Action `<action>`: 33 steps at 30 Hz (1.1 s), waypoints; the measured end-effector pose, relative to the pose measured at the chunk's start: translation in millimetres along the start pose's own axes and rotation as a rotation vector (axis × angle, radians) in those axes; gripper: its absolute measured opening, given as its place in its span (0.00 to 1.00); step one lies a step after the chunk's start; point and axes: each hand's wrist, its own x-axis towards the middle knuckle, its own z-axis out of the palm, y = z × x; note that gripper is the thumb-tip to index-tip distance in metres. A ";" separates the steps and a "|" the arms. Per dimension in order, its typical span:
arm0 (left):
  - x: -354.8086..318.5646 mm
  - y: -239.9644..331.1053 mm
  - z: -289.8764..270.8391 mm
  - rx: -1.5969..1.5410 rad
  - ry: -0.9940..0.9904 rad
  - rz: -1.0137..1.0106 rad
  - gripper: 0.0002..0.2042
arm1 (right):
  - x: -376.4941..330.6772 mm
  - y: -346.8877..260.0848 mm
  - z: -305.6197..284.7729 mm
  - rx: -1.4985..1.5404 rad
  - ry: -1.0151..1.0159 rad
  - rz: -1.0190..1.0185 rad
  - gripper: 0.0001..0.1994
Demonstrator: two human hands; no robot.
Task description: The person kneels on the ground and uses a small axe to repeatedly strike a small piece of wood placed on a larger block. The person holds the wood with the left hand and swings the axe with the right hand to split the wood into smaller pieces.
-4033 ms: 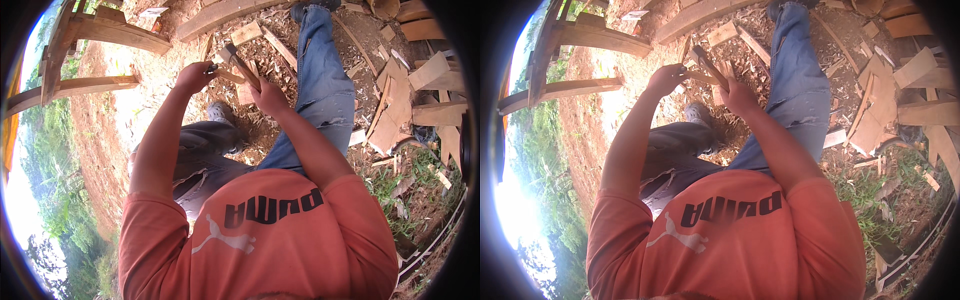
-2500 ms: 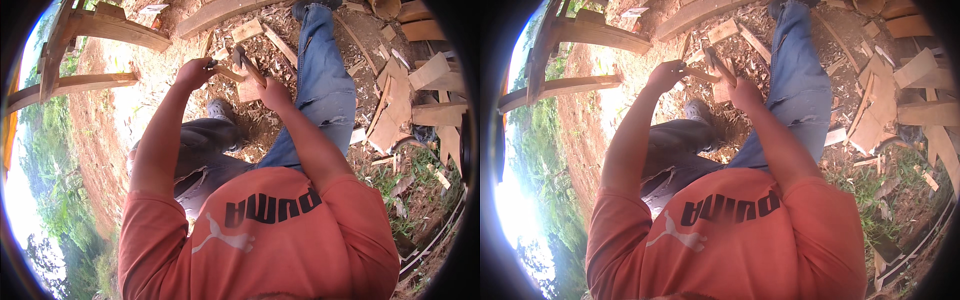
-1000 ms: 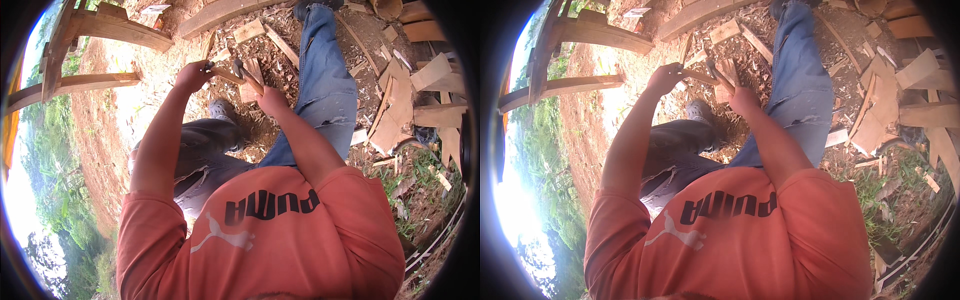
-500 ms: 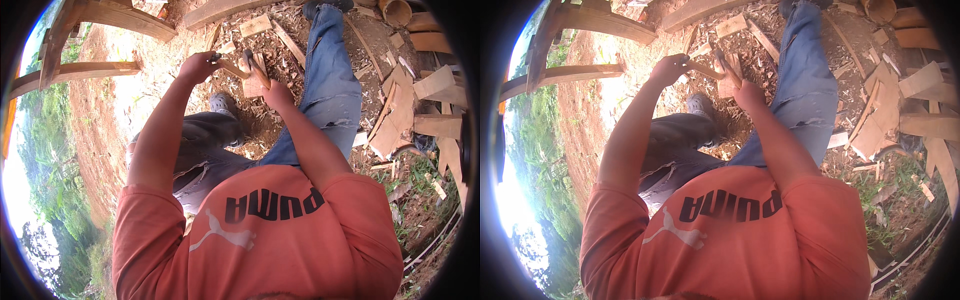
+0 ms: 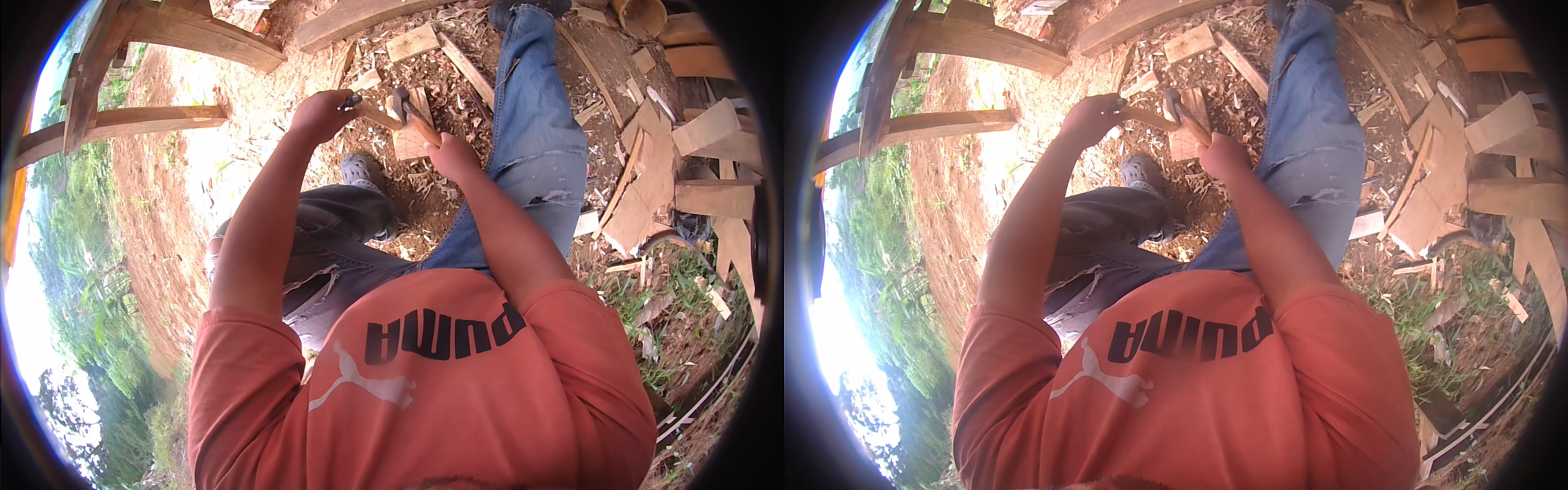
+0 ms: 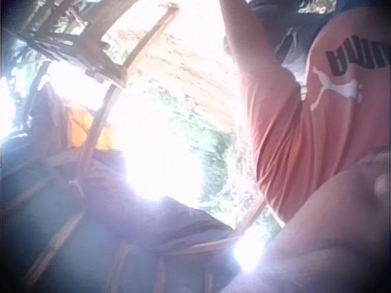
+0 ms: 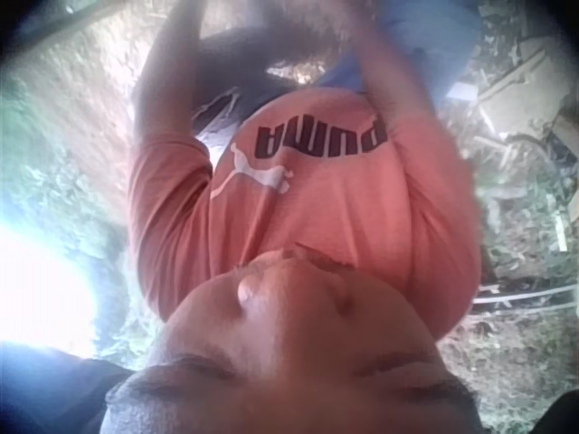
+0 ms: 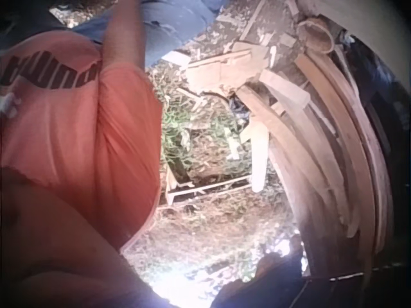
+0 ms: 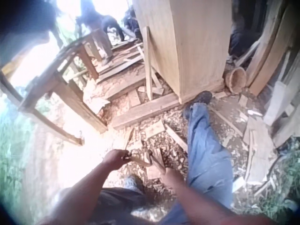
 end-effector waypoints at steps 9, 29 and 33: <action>0.5 20.6 -3.8 0.102 0.026 0.154 0.16 | -11.4 -17.9 -41.1 0.152 0.165 -0.032 0.26; -3.9 -13.0 12.0 -0.253 0.047 -0.101 0.17 | 1.2 -9.7 9.8 0.021 0.109 -0.114 0.24; -6.5 -11.3 10.0 -0.239 0.040 -0.174 0.18 | 3.0 -5.9 16.5 -0.041 0.055 -0.035 0.23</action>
